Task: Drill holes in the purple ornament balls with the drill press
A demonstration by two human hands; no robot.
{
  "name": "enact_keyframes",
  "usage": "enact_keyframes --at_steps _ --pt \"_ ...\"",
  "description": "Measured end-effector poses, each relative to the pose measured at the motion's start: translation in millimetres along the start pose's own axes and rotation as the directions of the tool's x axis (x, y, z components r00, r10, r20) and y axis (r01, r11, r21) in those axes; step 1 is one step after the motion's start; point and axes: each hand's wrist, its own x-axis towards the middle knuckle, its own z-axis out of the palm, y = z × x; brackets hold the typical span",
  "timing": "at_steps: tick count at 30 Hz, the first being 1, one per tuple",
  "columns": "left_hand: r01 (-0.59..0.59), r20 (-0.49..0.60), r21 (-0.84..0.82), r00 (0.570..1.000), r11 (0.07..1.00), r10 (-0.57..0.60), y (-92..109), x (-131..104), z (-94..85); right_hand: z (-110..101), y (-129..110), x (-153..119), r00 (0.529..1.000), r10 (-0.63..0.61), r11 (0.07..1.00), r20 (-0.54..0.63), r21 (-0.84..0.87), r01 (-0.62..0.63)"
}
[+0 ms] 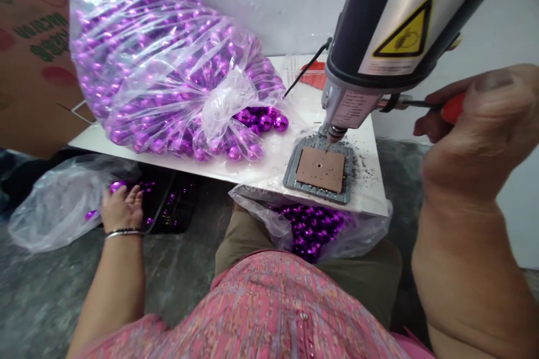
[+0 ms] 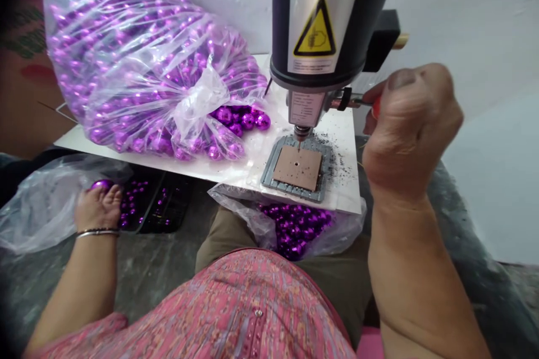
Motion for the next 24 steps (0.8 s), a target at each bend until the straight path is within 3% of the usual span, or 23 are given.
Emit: enact_keyframes --at_steps 1,2,4,6,8,9,10,11,13,16,19,22,24 --pt "-0.112 -0.211 -0.012 0.972 0.994 0.107 11 1 9.7 0 -1 0 1.0 0.002 1.0 0.002 -0.006 -0.002" --pt "-0.217 -0.387 0.003 0.9 0.976 0.201 21 0 27.2 0 -1 -1 1.0 0.009 1.0 0.004 -0.011 -0.009" --pt "-0.326 -0.21 0.053 0.921 0.944 0.329 42 -8 80.4 0 -2 -1 1.0 0.023 1.0 0.005 -0.014 -0.022" --pt "-0.433 0.106 0.133 0.901 0.891 0.422 60 -20 147.7 -1 -2 -1 0.999 0.031 0.999 0.008 -0.026 -0.031" --pt "-0.619 0.423 0.28 0.765 0.733 0.485 79 -24 216.6 -3 -1 -1 1.0 0.024 0.999 0.017 -0.046 -0.023" --pt "-0.707 0.52 0.336 0.69 0.622 0.503 88 -23 248.7 -5 0 -1 0.999 0.019 0.998 0.029 -0.061 -0.017" --pt "-0.76 0.578 0.392 0.642 0.519 0.504 96 -18 277.8 -6 1 -1 0.999 0.016 0.997 0.04 -0.077 -0.013" --pt "-0.783 0.612 0.45 0.621 0.43 0.49 103 -11 303.6 -8 2 -1 0.999 0.017 0.996 0.05 -0.089 -0.013" --pt "-0.773 0.661 0.569 0.633 0.282 0.403 113 6 343.4 -10 1 -2 0.998 0.029 0.995 0.061 -0.101 -0.023" --pt "-0.703 0.656 0.698 0.704 0.137 0.27 117 31 375.6 -11 -2 -3 0.995 0.062 0.991 0.082 -0.122 -0.052" --pt "-0.682 0.647 0.726 0.722 0.089 0.245 112 45 384.0 -12 -3 -3 0.992 0.078 0.988 0.096 -0.138 -0.064" --pt "-0.674 0.625 0.724 0.731 0.149 0.273 109 47 377.6 -12 -2 -3 0.994 0.057 0.99 0.089 -0.134 -0.045" --pt "-0.673 0.61 0.684 0.739 0.281 0.284 110 42 367.1 -11 -2 -4 0.995 0.049 0.991 0.089 -0.129 -0.037"
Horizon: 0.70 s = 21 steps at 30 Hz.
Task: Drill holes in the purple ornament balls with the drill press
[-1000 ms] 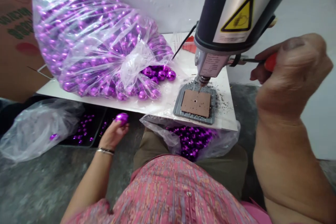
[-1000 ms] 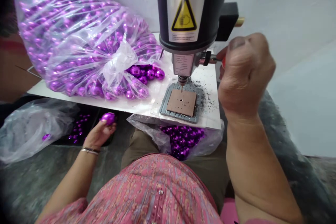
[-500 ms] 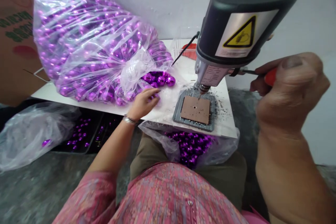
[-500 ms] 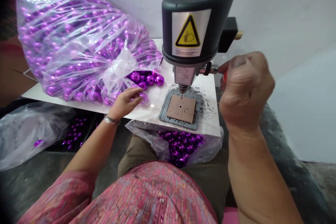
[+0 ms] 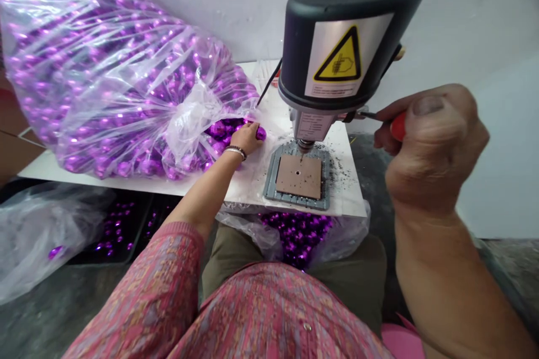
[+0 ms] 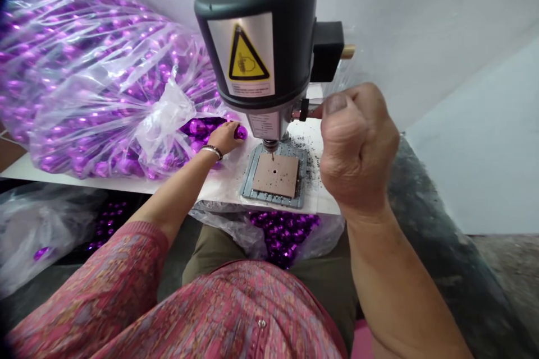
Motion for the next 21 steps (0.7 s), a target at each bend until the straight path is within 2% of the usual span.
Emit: enact_keyframes --at_steps 2,3,5,7,10,13,15,17,19,21 --pt "-0.013 0.007 -0.259 1.0 0.966 0.015 -2 -16 -6.7 1 0 0 1.0 -0.002 1.0 0.003 0.016 0.002" --pt "-0.028 0.019 -0.408 0.999 0.913 0.039 -2 -25 -9.7 2 -1 0 1.0 -0.001 1.0 0.001 0.026 0.001" --pt "-0.048 0.053 -0.662 0.992 0.748 0.11 0 -47 -12.4 4 -1 1 1.0 0.002 0.999 -0.019 0.05 -0.001" --pt "-0.003 0.113 -0.826 0.979 0.564 0.172 5 -68 -9.3 5 -2 2 0.999 0.008 0.997 -0.039 0.072 -0.005" --pt "0.232 0.283 -0.936 0.943 0.264 0.174 15 -91 4.0 6 -1 4 0.999 0.01 0.996 -0.038 0.093 -0.006" --pt "0.441 0.441 -0.897 0.892 0.023 0.1 25 -100 16.8 6 1 5 1.0 -0.005 0.994 -0.018 0.108 0.007" --pt "0.491 0.489 -0.87 0.871 -0.047 0.058 29 -100 20.6 6 1 6 1.0 -0.021 0.993 -0.011 0.117 0.022" --pt "0.511 0.509 -0.858 0.859 -0.055 0.045 31 -99 21.3 6 2 6 1.0 -0.026 0.992 -0.013 0.119 0.028" --pt "0.503 0.502 -0.864 0.864 -0.014 0.034 33 -98 21.2 6 2 6 1.0 -0.013 0.993 -0.01 0.113 0.014" --pt "0.437 0.439 -0.895 0.898 0.085 0.0 34 -98 22.5 7 2 6 1.0 -0.015 0.993 -0.001 0.119 0.015"
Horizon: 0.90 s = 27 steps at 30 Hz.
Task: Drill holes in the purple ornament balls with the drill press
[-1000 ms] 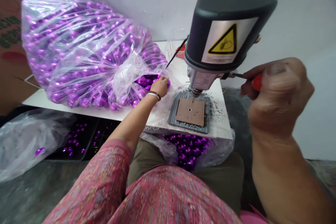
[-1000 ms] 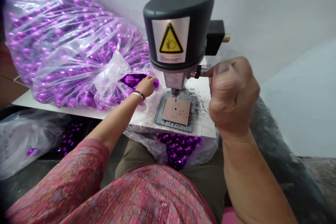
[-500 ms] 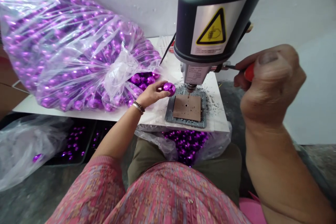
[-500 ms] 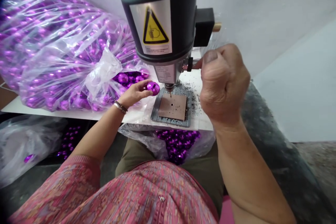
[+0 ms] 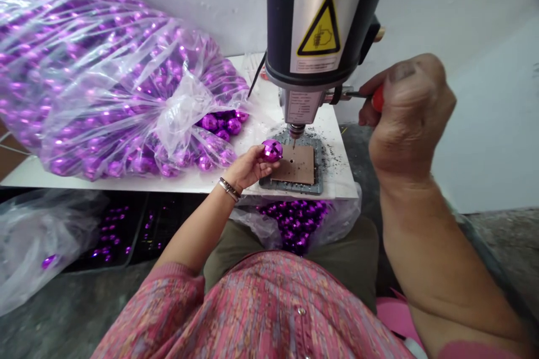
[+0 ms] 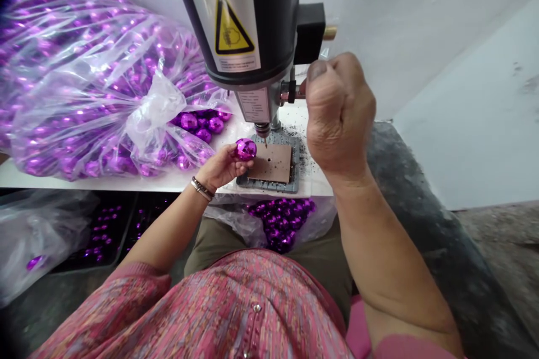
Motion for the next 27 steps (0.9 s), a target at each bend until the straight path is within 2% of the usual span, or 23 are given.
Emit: enact_keyframes --at_steps 2,4,7,9,13,19,21,23,25,27 --pt "-0.124 -0.026 0.16 0.991 0.979 0.13 -2 2 2.4 1 -1 0 1.0 -0.016 1.0 0.006 0.014 0.016" --pt "-0.249 -0.003 0.321 0.965 0.914 0.264 -5 6 5.8 1 -1 -1 1.0 -0.023 0.999 0.015 0.025 0.023" --pt "-0.35 0.06 0.476 0.928 0.807 0.368 -9 14 11.5 0 -2 0 0.999 -0.018 1.0 0.031 0.002 0.018" --pt "-0.364 0.078 0.527 0.921 0.768 0.383 -11 18 14.5 -1 -2 2 0.999 -0.032 0.999 0.042 -0.024 0.033" --pt "-0.351 0.092 0.558 0.927 0.752 0.364 -12 22 17.0 -2 -6 8 0.996 -0.065 0.997 0.061 -0.025 0.067" --pt "-0.354 0.118 0.659 0.92 0.663 0.373 -3 17 24.5 -1 -10 17 0.995 -0.056 0.998 0.087 -0.029 0.058" --pt "-0.328 0.114 0.721 0.925 0.61 0.363 2 13 29.7 -2 -10 18 0.995 -0.045 0.998 0.089 -0.04 0.049" --pt "-0.303 0.121 0.8 0.927 0.517 0.356 5 9 34.9 -2 -10 18 0.994 -0.039 0.997 0.101 -0.055 0.044" --pt "-0.308 0.154 0.853 0.919 0.42 0.362 7 7 38.6 -2 -11 18 0.994 -0.034 0.998 0.107 -0.052 0.039" --pt "-0.331 0.183 0.868 0.906 0.369 0.382 6 8 40.0 -3 -11 18 0.994 -0.027 0.999 0.102 -0.03 0.031"
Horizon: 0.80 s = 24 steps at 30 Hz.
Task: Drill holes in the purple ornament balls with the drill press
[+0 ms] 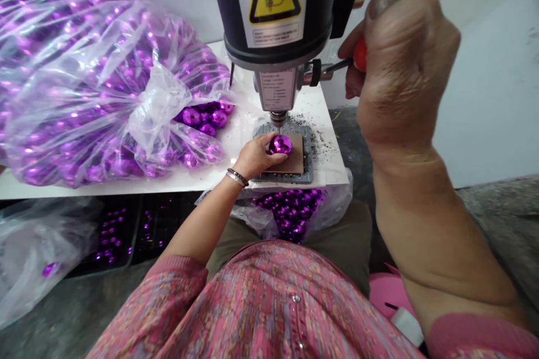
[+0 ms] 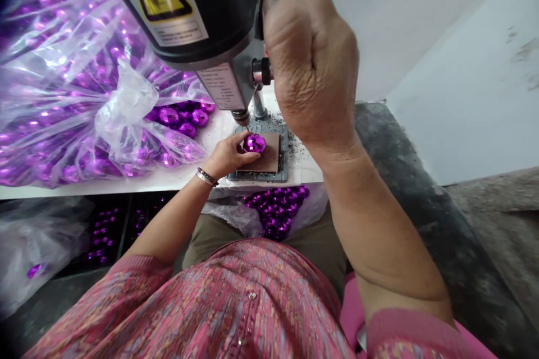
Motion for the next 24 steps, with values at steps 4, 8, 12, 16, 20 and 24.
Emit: enact_keyframes --at_steps 4,8,12,16,20,24 --pt "-0.021 0.003 -0.048 1.0 0.999 0.021 -6 1 6.3 -1 -1 -6 1.0 0.005 1.0 0.003 0.026 -0.005" --pt "-0.02 0.01 -0.103 1.0 0.994 0.021 -9 -1 9.8 -4 1 -18 1.0 0.02 1.0 0.006 0.016 -0.021" --pt "-0.019 0.001 -0.112 1.0 0.994 0.02 -10 -4 10.4 -5 3 -29 0.999 0.04 0.999 -0.001 -0.036 -0.04" --pt "-0.012 -0.003 -0.101 1.0 0.995 0.012 -11 -4 10.8 -7 7 -34 1.0 0.02 0.997 -0.002 -0.073 -0.02" --pt "-0.025 -0.011 -0.106 1.0 0.994 0.024 -11 -5 10.7 -8 15 -39 1.0 -0.004 0.996 -0.002 -0.087 0.004" --pt "-0.021 -0.003 -0.148 1.0 0.989 0.021 -10 -6 10.1 -8 19 -42 1.0 -0.025 0.994 0.002 -0.102 0.025"
